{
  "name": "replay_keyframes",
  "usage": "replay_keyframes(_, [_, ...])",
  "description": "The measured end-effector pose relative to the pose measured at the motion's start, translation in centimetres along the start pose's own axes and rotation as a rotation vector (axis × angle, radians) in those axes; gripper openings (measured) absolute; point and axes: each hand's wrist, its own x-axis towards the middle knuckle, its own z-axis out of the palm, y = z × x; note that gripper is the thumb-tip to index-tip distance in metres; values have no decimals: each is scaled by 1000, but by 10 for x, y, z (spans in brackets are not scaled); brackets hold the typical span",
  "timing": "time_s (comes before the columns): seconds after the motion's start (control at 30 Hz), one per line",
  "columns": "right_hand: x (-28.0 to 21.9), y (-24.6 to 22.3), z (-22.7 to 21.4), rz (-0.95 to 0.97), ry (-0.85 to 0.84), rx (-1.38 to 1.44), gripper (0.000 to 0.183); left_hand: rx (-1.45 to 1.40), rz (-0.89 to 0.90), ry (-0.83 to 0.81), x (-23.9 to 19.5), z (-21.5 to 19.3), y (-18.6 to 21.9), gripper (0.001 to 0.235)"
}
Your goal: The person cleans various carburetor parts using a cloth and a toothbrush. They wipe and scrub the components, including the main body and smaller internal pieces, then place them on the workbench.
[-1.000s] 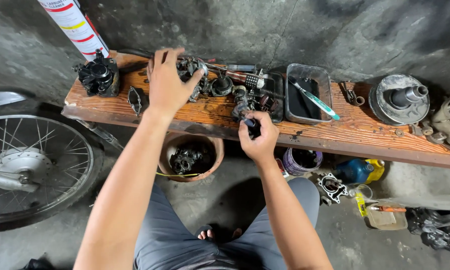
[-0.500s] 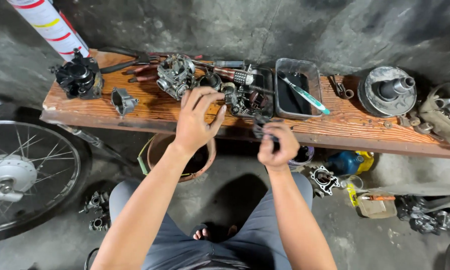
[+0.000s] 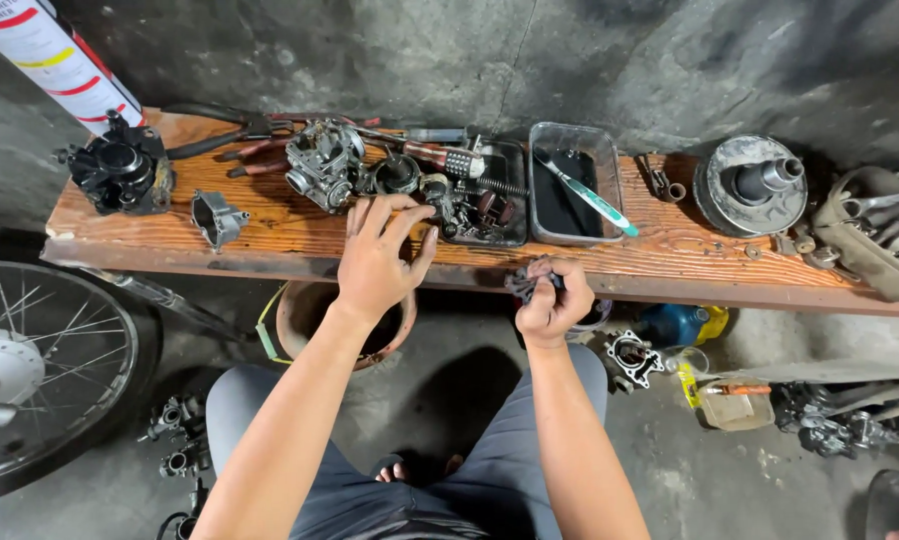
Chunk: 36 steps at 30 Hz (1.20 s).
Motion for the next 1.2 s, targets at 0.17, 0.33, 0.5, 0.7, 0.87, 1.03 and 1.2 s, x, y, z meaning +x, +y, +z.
replay_keyframes(0.17, [0, 0, 0, -3, -9, -33, 22, -20, -5, -34, 12, -1, 9, 15])
replay_keyframes(0.33, [2, -8, -1, 28, -46, -103, 22, -31, 60, -94, 32, 26, 13, 16])
replay_keyframes(0.5, [7, -13, 2, 21, -16, -101, 19, 34, -109, -546, 63, 38, 18, 36])
replay_keyframes(0.7, [4, -10, -2, 28, -19, -166, 13, 199, -268, -651, 65, 59, 38, 65])
replay_keyframes(0.87, [7, -10, -3, 10, -19, -160, 13, 171, -357, -646, 60, 70, 43, 58])
replay_keyframes(1.03, [5, -8, -5, 22, -35, -160, 12, 168, -291, -388, 51, 69, 40, 56])
replay_keyframes(1.2, [7, -11, -3, 33, -16, -117, 11, -130, -191, -75, 46, 38, 31, 52])
